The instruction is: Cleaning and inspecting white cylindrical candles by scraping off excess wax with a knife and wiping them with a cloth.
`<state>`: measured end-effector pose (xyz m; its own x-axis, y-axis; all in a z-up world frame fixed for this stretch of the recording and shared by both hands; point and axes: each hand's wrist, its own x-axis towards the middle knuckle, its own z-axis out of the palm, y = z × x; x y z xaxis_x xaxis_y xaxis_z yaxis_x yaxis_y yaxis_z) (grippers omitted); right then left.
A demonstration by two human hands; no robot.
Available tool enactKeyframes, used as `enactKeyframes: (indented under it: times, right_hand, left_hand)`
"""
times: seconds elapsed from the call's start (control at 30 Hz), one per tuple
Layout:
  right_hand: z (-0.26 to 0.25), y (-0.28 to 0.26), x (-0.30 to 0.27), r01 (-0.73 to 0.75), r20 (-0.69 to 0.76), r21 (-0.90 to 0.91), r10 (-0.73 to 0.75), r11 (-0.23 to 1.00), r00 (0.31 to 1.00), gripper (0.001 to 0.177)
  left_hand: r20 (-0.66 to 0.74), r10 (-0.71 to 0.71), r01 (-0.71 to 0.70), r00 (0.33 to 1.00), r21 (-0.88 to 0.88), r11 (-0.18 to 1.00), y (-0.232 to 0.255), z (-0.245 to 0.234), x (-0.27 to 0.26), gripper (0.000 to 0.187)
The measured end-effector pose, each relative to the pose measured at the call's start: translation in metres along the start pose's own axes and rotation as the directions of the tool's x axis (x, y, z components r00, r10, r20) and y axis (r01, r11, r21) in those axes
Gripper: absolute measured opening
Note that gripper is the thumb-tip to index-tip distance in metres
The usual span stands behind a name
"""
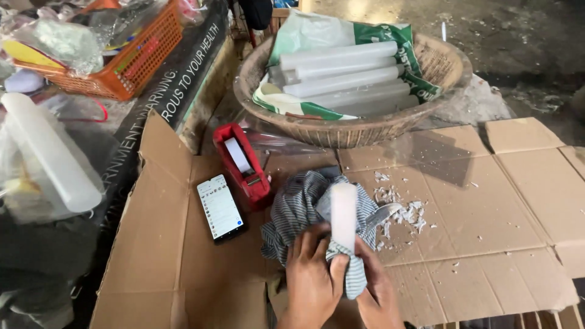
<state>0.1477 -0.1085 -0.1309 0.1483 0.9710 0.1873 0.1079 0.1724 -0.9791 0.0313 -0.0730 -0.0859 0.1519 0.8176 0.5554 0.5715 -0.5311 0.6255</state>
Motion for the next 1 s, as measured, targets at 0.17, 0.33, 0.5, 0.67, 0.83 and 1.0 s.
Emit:
enactKeyframes:
  times: [0.17, 0.33, 0.5, 0.67, 0.83, 1.0]
  right_hand:
    - [0.002, 0.002, 0.000, -0.167, 0.067, -0.122, 0.176, 0.978, 0.982, 0.059]
    - [0.019, 0.017, -0.010, 0.045, 0.037, -0.589, -0.028, 0.807, 0.999, 0.051]
    - [0.009, -0.001, 0.005, 0.119, -0.036, -0.847, -0.280, 0.518, 0.959, 0.057]
    - [-0.039, 0.012, 0.029, 0.418, 0.277, -0.893, -0.526, 0.168, 0.804, 0.055]
    - [-0.023, -0.001, 0.029, 0.216, 0.117, -0.700, -0.190, 0.681, 0.975, 0.048]
    - [0.011, 0.004, 0.030, -0.023, -0.157, -0.333, -0.031, 0.943, 0.987, 0.046]
  left_hand:
    - [-0.045, -0.079, 0.080, 0.996, 0.005, 0.997, -0.028, 0.002, 0.025, 0.033]
    - [0.024, -0.399, 0.353, 0.916, -0.519, 0.778, -0.030, -0.013, 0.067, 0.046]
    - [-0.066, -0.132, 0.094, 0.989, -0.408, 0.908, -0.009, -0.012, 0.050, 0.028]
    - [0.207, -0.299, 0.331, 0.932, -0.143, 0.933, -0.032, -0.020, 0.056, 0.025]
    - [0.095, -0.686, 0.443, 0.721, -0.825, 0.352, -0.036, -0.019, 0.070, 0.046]
    - [-0.059, -0.175, 0.075, 0.983, -0.737, 0.672, 0.026, 0.000, 0.045, 0.070]
